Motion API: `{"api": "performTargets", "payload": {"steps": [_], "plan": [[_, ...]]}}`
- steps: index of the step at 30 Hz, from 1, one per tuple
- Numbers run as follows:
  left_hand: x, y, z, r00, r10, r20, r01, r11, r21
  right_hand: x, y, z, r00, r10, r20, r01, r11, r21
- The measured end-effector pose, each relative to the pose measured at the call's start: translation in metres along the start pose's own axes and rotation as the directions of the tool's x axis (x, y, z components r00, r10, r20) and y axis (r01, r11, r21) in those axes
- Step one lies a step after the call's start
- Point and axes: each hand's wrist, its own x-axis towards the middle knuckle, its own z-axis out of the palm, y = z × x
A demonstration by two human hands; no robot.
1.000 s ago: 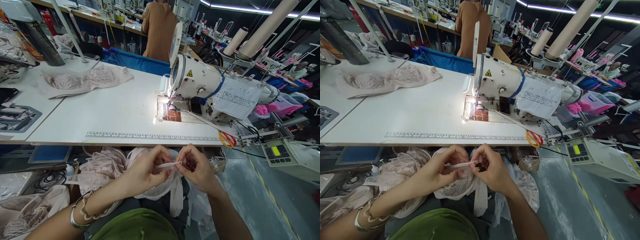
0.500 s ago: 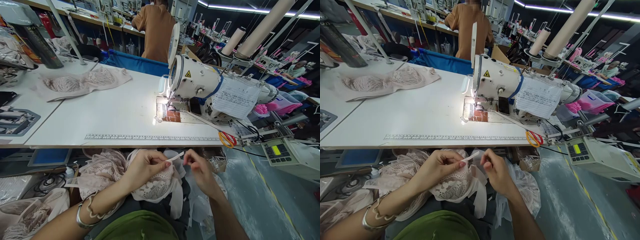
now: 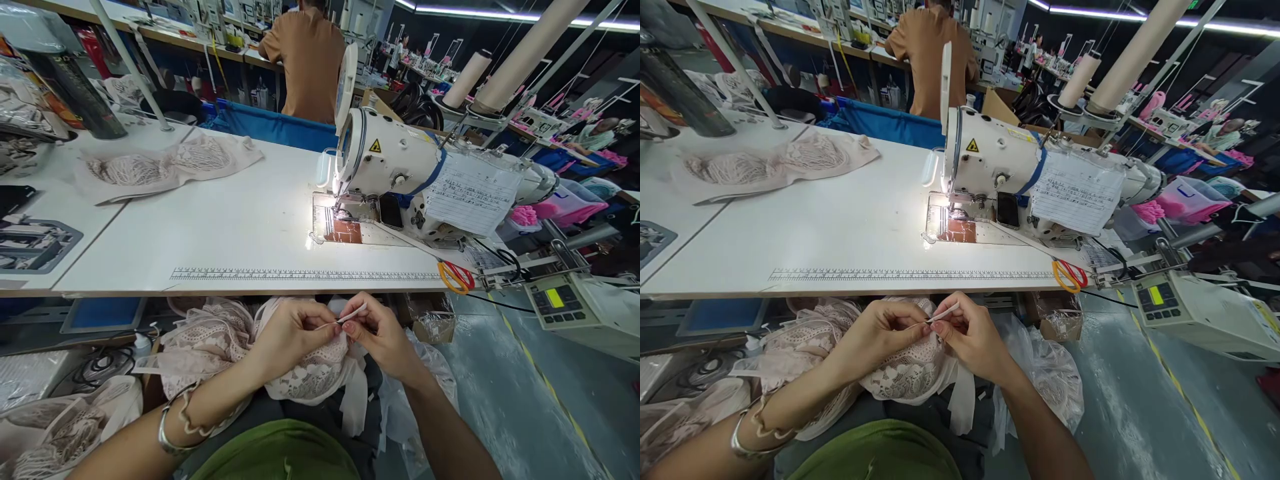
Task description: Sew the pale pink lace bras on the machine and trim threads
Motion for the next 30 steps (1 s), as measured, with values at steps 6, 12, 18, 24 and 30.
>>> {"api": "performTargets", "payload": {"steps": [6,12,18,24,30], "plan": [[-0.001,0.001,0.000,1.000,-0.010,-0.008,0.010,1.000,-0.002,0.002,0.006,0.003,0.999,0.040,0.020,-0.042,0.994,0.100],[-0.001,-0.001,0.000,1.000,-0.006,-0.013,0.007,0.998,0.056,0.003,0.017,-0.004,0.990,0.002,-0.139,0.020,0.988,0.151],[-0.004,-0.004,0.009,0.992,0.058,-0.110,-0.044,0.991,0.126,0.005,0.004,0.000,0.997,-0.054,-0.056,0.050,0.996,-0.069],[-0.010,-0.008,-0.005,0.979,0.181,-0.090,-0.140,0.930,0.341,-0.002,-0.003,0.004,0.978,-0.145,-0.152,0.110,0.970,-0.216],[-0.026,-0.019,-0.062,0.940,0.290,0.181,-0.331,0.638,0.695,-0.034,0.001,-0.017,0.885,-0.350,-0.307,0.319,0.936,-0.150]]}}
